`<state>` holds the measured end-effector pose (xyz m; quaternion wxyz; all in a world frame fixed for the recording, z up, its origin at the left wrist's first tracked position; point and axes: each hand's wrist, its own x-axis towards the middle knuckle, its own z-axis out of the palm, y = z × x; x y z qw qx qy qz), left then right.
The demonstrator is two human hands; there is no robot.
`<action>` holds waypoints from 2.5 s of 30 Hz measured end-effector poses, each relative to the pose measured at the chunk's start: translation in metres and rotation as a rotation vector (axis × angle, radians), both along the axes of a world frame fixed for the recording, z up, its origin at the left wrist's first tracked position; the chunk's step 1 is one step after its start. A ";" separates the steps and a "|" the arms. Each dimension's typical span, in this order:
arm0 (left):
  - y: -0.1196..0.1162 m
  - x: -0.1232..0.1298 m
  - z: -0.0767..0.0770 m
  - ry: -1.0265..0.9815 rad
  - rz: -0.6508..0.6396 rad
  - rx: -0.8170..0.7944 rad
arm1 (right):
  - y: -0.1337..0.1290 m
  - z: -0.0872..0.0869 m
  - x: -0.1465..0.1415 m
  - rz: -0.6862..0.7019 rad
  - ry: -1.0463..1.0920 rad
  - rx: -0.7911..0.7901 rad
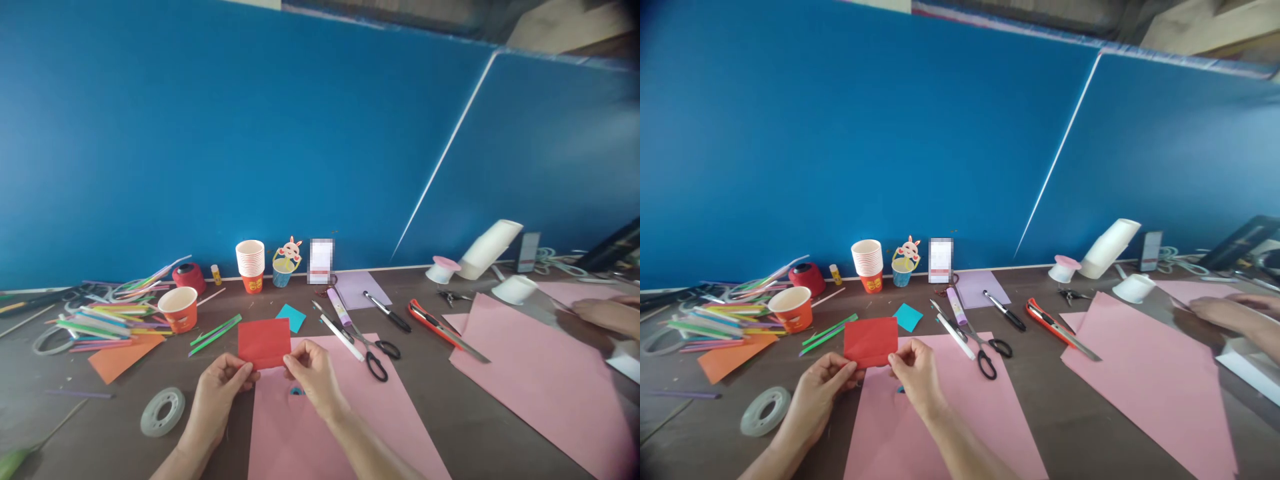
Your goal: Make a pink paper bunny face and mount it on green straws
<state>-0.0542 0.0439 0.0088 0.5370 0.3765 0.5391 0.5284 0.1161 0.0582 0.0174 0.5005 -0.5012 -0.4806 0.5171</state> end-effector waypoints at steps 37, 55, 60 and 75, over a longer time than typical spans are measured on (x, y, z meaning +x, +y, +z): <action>0.002 0.001 0.000 -0.113 -0.041 -0.032 | 0.001 -0.001 -0.001 0.010 0.072 0.061; -0.002 0.002 -0.006 -0.142 -0.204 -0.105 | -0.003 0.004 0.002 0.072 -0.129 0.225; 0.000 0.001 -0.008 -0.076 -0.212 -0.082 | -0.001 0.003 0.003 0.040 -0.069 0.214; -0.004 0.012 -0.016 -0.012 -0.201 0.053 | -0.009 -0.005 -0.017 0.229 0.061 0.038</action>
